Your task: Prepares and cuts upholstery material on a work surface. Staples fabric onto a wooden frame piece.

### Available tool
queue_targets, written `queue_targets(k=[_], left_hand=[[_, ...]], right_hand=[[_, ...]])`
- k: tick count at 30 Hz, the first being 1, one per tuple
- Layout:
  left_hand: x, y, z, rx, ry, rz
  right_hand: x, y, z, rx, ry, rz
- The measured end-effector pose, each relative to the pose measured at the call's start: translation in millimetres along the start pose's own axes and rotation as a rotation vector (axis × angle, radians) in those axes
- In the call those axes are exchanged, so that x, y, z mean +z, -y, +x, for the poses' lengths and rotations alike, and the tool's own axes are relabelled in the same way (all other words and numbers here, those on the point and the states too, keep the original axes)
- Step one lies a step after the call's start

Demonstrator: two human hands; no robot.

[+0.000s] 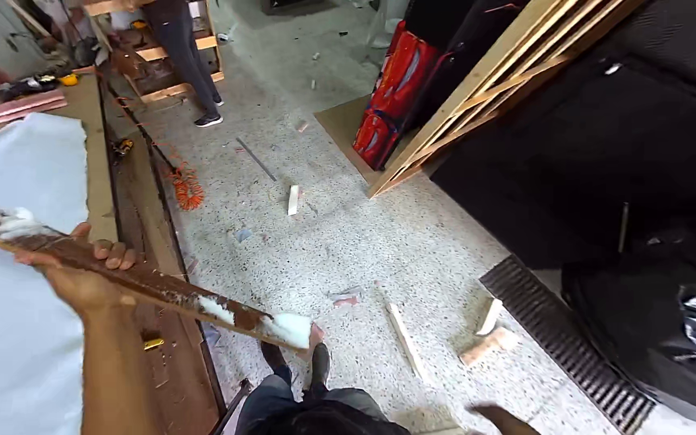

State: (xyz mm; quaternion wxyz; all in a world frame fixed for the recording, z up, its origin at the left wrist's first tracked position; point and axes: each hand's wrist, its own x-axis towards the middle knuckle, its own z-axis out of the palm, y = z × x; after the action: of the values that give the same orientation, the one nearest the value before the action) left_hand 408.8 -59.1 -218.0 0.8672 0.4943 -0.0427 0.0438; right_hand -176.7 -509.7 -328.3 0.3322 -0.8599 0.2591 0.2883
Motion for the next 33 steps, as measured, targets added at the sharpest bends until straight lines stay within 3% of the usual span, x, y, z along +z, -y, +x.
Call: queue_targets(k=[3, 5, 7, 10, 12, 15, 24, 29, 31, 33], left_hand=[[36, -3, -24, 0.023, 0.173, -0.069], [54, -2, -41, 0.01, 0.28, -0.132], [73, -2, -53, -0.021, 0.379, -0.202], [86, 3, -70, -0.076, 0.425, -0.235], [79, 14, -89, -0.101, 0.436, -0.222], [73, 19, -102, -0.091, 0.378, -0.137], [69, -2, -111, -0.063, 0.32, -0.076], [66, 9, -118, 0.028, 0.218, 0.027], [60, 14, -122, 0.061, 0.236, -0.024], [49, 6, -115, 0.057, 0.341, -0.126]], right_hand=[[-34, 146, 67, -0.289, -0.206, 0.149], [-47, 227, 93, -0.436, -0.119, 0.052], [-47, 259, 111, -0.518, 0.038, -0.163], [-38, 247, 126, -0.638, 0.252, -0.334], [-24, 228, 129, -0.741, 0.33, -0.359], [-17, 221, 124, -0.741, 0.364, -0.351], [12, 202, 102, -0.969, 0.113, -0.184], [21, 194, 66, -1.161, -0.034, 0.122], [12, 177, 56, -1.101, -0.143, 0.233], [1, 132, 43, -0.787, -0.242, 0.129]])
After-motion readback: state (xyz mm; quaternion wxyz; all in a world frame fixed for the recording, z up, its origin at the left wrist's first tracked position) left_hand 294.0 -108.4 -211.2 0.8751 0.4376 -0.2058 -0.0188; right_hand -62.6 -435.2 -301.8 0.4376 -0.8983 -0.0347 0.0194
